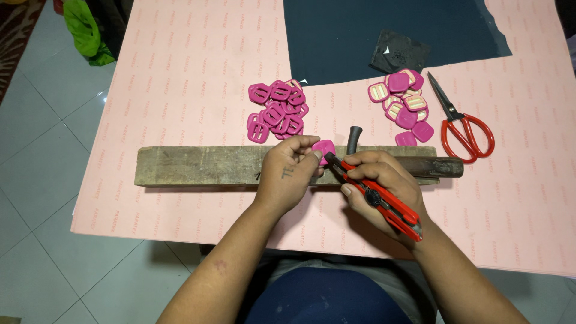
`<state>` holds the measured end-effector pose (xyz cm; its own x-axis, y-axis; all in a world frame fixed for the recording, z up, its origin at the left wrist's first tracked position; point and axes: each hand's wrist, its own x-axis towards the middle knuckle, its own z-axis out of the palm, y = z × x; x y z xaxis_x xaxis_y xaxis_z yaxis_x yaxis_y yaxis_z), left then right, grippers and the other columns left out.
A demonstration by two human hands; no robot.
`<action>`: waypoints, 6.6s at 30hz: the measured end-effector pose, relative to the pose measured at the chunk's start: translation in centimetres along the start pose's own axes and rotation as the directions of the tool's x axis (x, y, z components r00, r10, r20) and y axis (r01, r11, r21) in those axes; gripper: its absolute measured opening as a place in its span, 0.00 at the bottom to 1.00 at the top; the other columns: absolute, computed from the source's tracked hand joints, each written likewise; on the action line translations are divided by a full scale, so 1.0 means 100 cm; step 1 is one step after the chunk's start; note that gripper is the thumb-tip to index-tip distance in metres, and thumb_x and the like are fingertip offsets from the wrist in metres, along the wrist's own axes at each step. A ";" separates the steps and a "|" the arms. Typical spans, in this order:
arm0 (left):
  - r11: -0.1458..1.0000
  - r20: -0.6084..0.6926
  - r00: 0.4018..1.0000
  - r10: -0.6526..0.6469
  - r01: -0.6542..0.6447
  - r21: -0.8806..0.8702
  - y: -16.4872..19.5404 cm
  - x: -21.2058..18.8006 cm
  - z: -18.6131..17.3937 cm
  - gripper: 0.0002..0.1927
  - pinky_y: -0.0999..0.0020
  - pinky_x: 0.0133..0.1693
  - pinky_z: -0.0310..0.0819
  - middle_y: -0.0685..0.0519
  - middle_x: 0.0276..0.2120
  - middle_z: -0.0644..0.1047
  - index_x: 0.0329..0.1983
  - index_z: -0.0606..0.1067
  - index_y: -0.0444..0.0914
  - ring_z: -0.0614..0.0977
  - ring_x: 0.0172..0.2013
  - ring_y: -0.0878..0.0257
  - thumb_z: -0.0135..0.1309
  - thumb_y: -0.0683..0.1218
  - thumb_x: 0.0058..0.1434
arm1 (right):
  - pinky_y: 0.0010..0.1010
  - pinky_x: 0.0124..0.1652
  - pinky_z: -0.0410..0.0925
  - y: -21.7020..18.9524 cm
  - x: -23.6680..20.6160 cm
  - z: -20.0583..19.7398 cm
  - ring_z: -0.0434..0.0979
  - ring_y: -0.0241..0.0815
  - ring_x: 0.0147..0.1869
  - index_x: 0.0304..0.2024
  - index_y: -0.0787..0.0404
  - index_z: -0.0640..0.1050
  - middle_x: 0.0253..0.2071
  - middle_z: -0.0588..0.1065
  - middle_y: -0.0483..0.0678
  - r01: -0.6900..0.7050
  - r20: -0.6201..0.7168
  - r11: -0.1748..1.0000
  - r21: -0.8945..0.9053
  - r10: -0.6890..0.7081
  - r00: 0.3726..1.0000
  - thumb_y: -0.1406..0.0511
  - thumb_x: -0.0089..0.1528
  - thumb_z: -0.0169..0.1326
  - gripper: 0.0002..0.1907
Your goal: The person repeatedly picks up pink foam pieces and uses a hammer to press them against a wooden block, shaping them into buckle-like forms. The person also uses scissors and a utility knife to trim and refine the edges of the foam pieces. Finished pieces are placed in a pile on the table.
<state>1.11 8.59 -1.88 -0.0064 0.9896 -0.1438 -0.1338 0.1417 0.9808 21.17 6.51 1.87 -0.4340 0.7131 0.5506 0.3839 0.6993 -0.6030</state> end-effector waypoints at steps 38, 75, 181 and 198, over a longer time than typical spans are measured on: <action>0.989 0.018 0.997 0.082 -0.083 0.124 0.002 -0.003 0.002 0.08 0.75 0.35 0.79 0.52 0.35 0.79 0.48 0.77 0.32 0.81 0.31 0.70 0.50 0.37 0.67 | 0.29 0.45 0.75 0.000 0.009 0.007 0.82 0.44 0.47 0.42 0.65 0.75 0.48 0.77 0.55 0.022 0.062 1.000 0.007 -0.023 0.998 0.73 0.57 0.63 0.13; 0.992 -0.004 0.999 0.049 -0.048 0.121 0.001 -0.001 0.003 0.09 0.76 0.32 0.78 0.55 0.30 0.79 0.47 0.75 0.32 0.81 0.28 0.71 0.52 0.40 0.65 | 0.32 0.48 0.74 0.007 -0.003 0.008 0.80 0.46 0.50 0.45 0.64 0.74 0.50 0.76 0.57 0.035 -0.027 0.999 -0.032 -0.036 0.999 0.71 0.59 0.63 0.14; 0.919 -0.123 0.940 0.318 -0.273 0.285 0.031 -0.066 0.006 0.05 0.75 0.33 0.78 0.53 0.32 0.80 0.39 0.78 0.32 0.79 0.29 0.70 0.58 0.38 0.59 | 0.43 0.31 0.66 -0.048 0.013 -0.022 0.75 0.50 0.31 0.43 0.52 0.82 0.25 0.70 0.46 0.087 0.346 0.940 -0.329 0.035 0.938 0.59 0.53 0.60 0.15; 0.928 0.231 0.972 -0.031 0.114 -0.354 0.000 -0.068 -0.013 0.03 0.73 0.37 0.77 0.49 0.33 0.81 0.39 0.77 0.31 0.79 0.32 0.68 0.54 0.36 0.64 | 0.32 0.22 0.64 -0.038 0.015 -0.037 0.73 0.39 0.20 0.27 0.55 0.80 0.18 0.70 0.42 0.181 0.314 0.983 0.019 -0.177 0.933 0.59 0.51 0.70 0.12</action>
<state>-0.17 1.79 -1.10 0.2271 0.9637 -0.1401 -0.4754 0.2353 0.8477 22.04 5.07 7.13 -0.7288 0.5252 0.4393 0.2835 0.8155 -0.5046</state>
